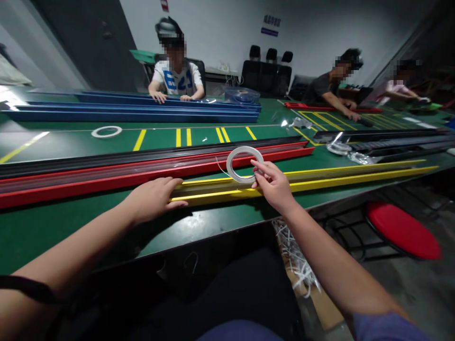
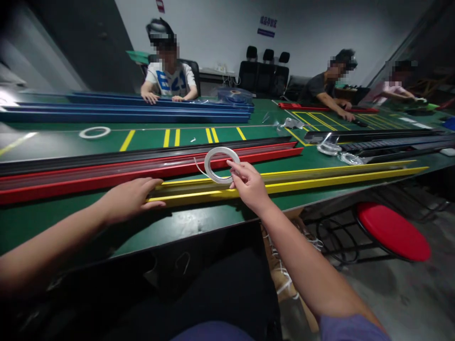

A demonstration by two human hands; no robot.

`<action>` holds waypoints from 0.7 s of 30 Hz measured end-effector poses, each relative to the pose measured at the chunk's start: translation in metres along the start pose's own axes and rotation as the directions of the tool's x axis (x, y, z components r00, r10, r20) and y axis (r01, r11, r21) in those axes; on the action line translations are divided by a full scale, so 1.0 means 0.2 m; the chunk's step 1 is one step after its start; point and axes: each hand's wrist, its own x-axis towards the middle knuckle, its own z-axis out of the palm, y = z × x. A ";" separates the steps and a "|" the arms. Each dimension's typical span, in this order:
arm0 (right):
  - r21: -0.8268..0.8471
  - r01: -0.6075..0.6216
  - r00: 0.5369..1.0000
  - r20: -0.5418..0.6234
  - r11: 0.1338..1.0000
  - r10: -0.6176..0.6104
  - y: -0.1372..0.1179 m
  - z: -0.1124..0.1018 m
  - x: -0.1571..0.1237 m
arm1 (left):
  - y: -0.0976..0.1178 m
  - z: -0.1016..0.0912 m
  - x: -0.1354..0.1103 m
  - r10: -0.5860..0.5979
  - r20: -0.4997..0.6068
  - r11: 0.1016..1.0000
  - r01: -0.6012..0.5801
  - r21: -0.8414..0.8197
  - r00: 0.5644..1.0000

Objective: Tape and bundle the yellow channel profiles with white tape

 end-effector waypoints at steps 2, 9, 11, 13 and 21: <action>0.034 -0.016 0.997 0.076 0.999 0.014 -0.03 0.06 0.06 | -0.05 -0.04 0.03 0.048 0.029 0.997 -0.047 -0.055 0.998; 0.167 -0.209 0.798 0.598 0.964 0.069 -0.09 0.32 0.41 | -0.19 0.03 0.07 0.051 -0.296 0.666 -0.253 -0.701 0.954; 0.208 -0.265 0.727 0.684 0.941 0.053 -0.08 0.42 0.52 | -0.20 0.09 0.08 -0.043 -0.435 0.553 -0.341 -0.760 0.900; 0.248 -0.317 0.685 0.727 0.916 0.040 -0.06 0.51 0.60 | -0.21 0.14 0.07 -0.134 -0.547 0.522 -0.410 -0.748 0.826; 0.377 -0.510 0.731 0.664 0.773 0.159 0.01 0.62 0.65 | -0.27 0.12 0.02 -0.275 -0.612 0.506 -0.430 -0.748 0.741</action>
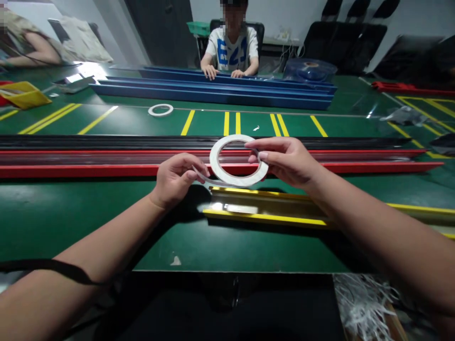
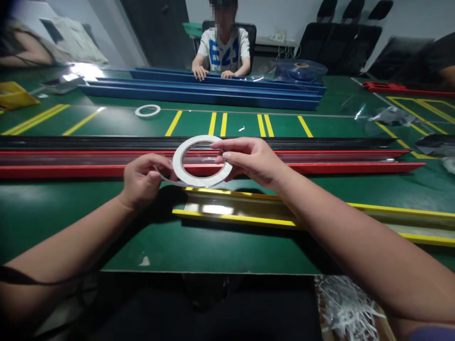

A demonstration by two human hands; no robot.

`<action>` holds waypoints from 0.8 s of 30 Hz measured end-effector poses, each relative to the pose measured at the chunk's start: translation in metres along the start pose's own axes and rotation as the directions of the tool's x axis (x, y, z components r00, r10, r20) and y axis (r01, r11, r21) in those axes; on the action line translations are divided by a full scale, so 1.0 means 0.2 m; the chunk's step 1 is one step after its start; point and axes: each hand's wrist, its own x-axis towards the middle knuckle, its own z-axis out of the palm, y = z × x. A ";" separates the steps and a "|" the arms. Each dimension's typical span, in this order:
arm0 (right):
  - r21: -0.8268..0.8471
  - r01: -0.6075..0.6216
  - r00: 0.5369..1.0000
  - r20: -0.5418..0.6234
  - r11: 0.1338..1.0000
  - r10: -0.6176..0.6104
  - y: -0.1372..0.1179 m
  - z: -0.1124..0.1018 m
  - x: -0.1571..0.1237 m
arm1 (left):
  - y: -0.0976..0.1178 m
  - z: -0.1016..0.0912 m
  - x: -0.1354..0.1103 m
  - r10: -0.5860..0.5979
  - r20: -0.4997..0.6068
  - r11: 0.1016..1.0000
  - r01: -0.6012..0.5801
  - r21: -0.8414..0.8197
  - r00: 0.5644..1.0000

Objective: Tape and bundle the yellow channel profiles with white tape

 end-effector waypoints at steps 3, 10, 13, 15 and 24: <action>0.005 -0.005 0.998 -0.070 1.000 0.006 0.04 0.00 -0.01 | 0.02 0.00 0.02 -0.043 0.008 0.999 0.043 -0.021 0.999; -0.027 -0.120 0.993 -0.004 0.992 0.119 0.03 -0.02 -0.02 | -0.01 -0.05 0.04 -0.124 0.008 0.978 0.123 -0.168 0.992; -0.029 -0.110 0.994 -0.016 0.994 0.109 -0.01 -0.03 -0.03 | -0.02 -0.08 0.06 -0.121 0.110 0.960 0.145 -0.238 0.987; -0.050 -0.062 0.997 -0.052 0.997 0.059 -0.03 -0.03 -0.03 | 0.00 -0.08 0.07 -0.156 0.164 0.960 0.189 -0.206 0.974; -0.601 0.265 0.896 -0.136 0.754 -0.423 -0.05 -0.01 -0.10 | 0.07 -0.10 0.13 -0.291 0.407 0.941 0.336 -0.043 0.866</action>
